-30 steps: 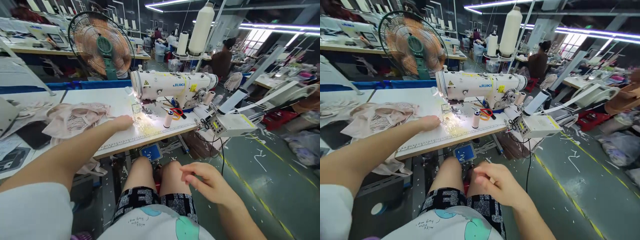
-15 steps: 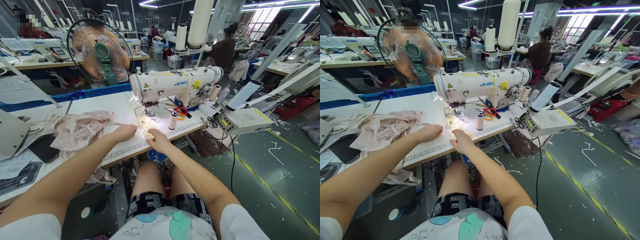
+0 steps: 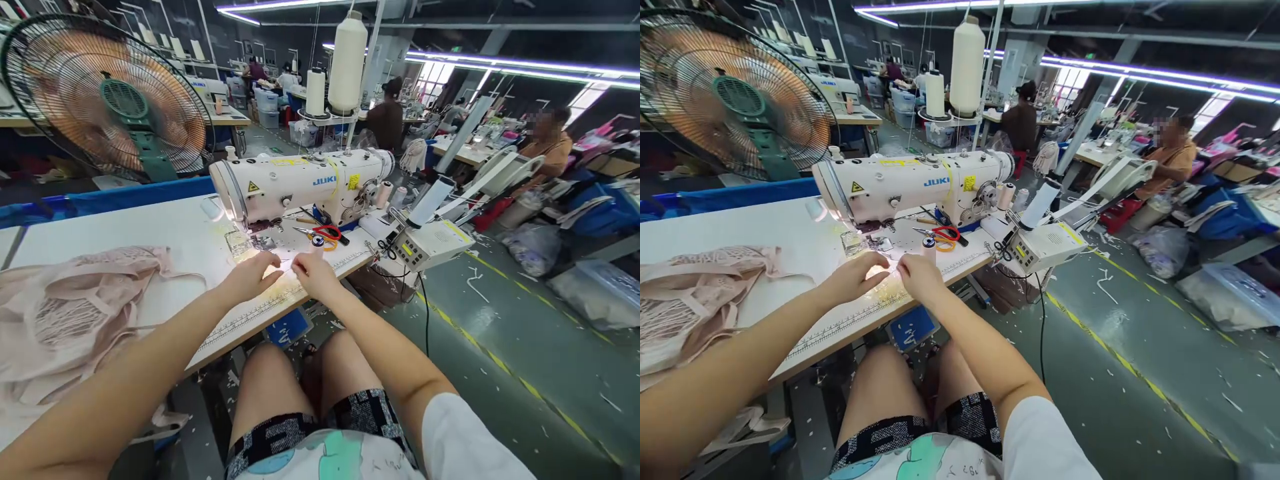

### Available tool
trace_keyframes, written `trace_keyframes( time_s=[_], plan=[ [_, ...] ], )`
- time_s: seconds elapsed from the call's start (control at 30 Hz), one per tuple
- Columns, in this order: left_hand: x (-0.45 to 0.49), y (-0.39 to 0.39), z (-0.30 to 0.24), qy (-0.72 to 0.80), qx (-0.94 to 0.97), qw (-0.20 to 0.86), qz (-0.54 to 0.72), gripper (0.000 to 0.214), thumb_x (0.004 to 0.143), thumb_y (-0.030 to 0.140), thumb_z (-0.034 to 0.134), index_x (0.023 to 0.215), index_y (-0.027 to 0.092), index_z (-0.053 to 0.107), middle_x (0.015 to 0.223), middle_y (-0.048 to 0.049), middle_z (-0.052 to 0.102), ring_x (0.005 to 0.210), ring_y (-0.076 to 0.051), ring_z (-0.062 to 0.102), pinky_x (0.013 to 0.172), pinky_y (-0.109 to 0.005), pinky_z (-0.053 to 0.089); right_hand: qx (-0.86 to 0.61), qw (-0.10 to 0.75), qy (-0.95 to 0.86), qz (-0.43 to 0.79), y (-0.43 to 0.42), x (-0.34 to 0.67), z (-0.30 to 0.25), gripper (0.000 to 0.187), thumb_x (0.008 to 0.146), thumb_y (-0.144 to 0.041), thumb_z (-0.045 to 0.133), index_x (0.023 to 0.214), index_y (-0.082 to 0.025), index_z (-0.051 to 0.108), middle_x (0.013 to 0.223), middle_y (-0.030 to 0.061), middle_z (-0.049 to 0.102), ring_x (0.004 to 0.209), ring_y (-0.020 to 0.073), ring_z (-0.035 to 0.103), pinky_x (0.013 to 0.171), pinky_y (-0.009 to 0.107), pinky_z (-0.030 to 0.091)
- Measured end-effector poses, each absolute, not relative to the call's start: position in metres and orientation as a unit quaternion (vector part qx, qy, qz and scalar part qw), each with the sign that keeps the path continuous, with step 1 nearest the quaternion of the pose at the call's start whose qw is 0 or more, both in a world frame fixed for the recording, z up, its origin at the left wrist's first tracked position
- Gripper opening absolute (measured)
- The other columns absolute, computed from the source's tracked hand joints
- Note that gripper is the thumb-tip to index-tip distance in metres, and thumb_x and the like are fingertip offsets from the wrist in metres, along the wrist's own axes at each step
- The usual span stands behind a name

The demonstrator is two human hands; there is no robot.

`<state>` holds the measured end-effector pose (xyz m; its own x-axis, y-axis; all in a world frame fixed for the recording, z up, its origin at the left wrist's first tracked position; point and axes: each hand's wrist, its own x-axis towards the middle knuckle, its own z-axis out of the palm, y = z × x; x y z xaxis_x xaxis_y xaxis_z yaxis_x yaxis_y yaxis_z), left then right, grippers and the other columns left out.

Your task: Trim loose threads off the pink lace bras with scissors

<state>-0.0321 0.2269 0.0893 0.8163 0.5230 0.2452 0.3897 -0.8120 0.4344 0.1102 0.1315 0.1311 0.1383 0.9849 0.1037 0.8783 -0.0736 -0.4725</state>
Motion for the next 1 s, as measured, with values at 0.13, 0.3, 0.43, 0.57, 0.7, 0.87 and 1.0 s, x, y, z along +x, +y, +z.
trace_keyframes(
  time_s=[0.13, 0.3, 0.43, 0.57, 0.7, 0.87, 1.0],
  plan=[
    [0.01, 0.227, 0.077, 0.27, 0.871, 0.306, 0.272, 0.033, 0.074, 0.036, 0.049, 0.099, 0.014, 0.049, 0.102, -0.0133, 0.057, 0.095, -0.024, 0.057, 0.082, -0.039, 0.046, -0.765, 0.098, -0.635, -0.033, 0.122, 0.138, 0.175, 0.017, 0.085, -0.02, 0.038, 0.085, -0.017, 0.055, 0.092, 0.0068, 0.061, 0.085, 0.0189, 0.056, 0.066, 0.026, 0.039],
    [0.058, 0.221, 0.071, 0.278, 0.847, 0.334, 0.306, 0.055, 0.067, 0.032, 0.057, 0.115, 0.012, 0.041, 0.116, -0.0161, 0.053, 0.107, -0.027, 0.051, 0.086, -0.039, 0.045, -0.766, -0.035, -0.632, -0.115, 0.13, 0.148, 0.192, 0.026, 0.089, -0.023, 0.029, 0.094, -0.016, 0.053, 0.094, 0.0094, 0.061, 0.085, 0.0201, 0.058, 0.062, 0.027, 0.041],
    [0.069, 0.218, 0.076, 0.283, 0.842, 0.342, 0.307, 0.036, 0.071, 0.026, 0.051, 0.105, 0.014, 0.048, 0.103, -0.0129, 0.06, 0.094, -0.025, 0.058, 0.078, -0.038, 0.047, -0.758, -0.07, -0.638, -0.115, 0.138, 0.147, 0.186, 0.026, 0.088, -0.02, 0.03, 0.099, -0.015, 0.052, 0.095, 0.0113, 0.06, 0.086, 0.02, 0.059, 0.064, 0.027, 0.043],
    [0.067, 0.217, 0.081, 0.29, 0.844, 0.337, 0.299, 0.019, 0.07, 0.025, 0.048, 0.087, 0.016, 0.051, 0.087, -0.0093, 0.062, 0.081, -0.025, 0.059, 0.068, -0.037, 0.047, -0.749, -0.079, -0.651, -0.098, 0.141, 0.148, 0.175, 0.021, 0.083, -0.015, 0.039, 0.099, -0.014, 0.052, 0.092, 0.0115, 0.061, 0.084, 0.0193, 0.06, 0.064, 0.026, 0.044],
    [0.065, 0.218, 0.082, 0.29, 0.847, 0.331, 0.297, 0.015, 0.07, 0.025, 0.048, 0.082, 0.017, 0.049, 0.082, -0.0079, 0.062, 0.08, -0.024, 0.059, 0.069, -0.036, 0.047, -0.743, -0.076, -0.658, -0.093, 0.141, 0.149, 0.169, 0.02, 0.08, -0.015, 0.043, 0.097, -0.013, 0.052, 0.094, 0.0117, 0.061, 0.086, 0.0197, 0.059, 0.066, 0.027, 0.046],
    [0.067, 0.219, 0.082, 0.287, 0.851, 0.325, 0.297, 0.014, 0.071, 0.026, 0.048, 0.082, 0.018, 0.049, 0.083, -0.0082, 0.062, 0.081, -0.023, 0.059, 0.071, -0.036, 0.047, -0.749, -0.063, -0.652, -0.099, 0.138, 0.149, 0.175, 0.02, 0.081, -0.016, 0.041, 0.097, -0.013, 0.052, 0.094, 0.0124, 0.06, 0.087, 0.021, 0.06, 0.066, 0.029, 0.047],
    [0.07, 0.217, 0.083, 0.286, 0.856, 0.317, 0.293, 0.016, 0.072, 0.024, 0.048, 0.086, 0.017, 0.051, 0.085, -0.0084, 0.062, 0.082, -0.022, 0.059, 0.072, -0.035, 0.047, -0.747, -0.063, -0.655, -0.095, 0.136, 0.148, 0.174, 0.021, 0.079, -0.017, 0.046, 0.099, -0.012, 0.052, 0.094, 0.0131, 0.061, 0.086, 0.0215, 0.06, 0.068, 0.03, 0.048]
  ],
)
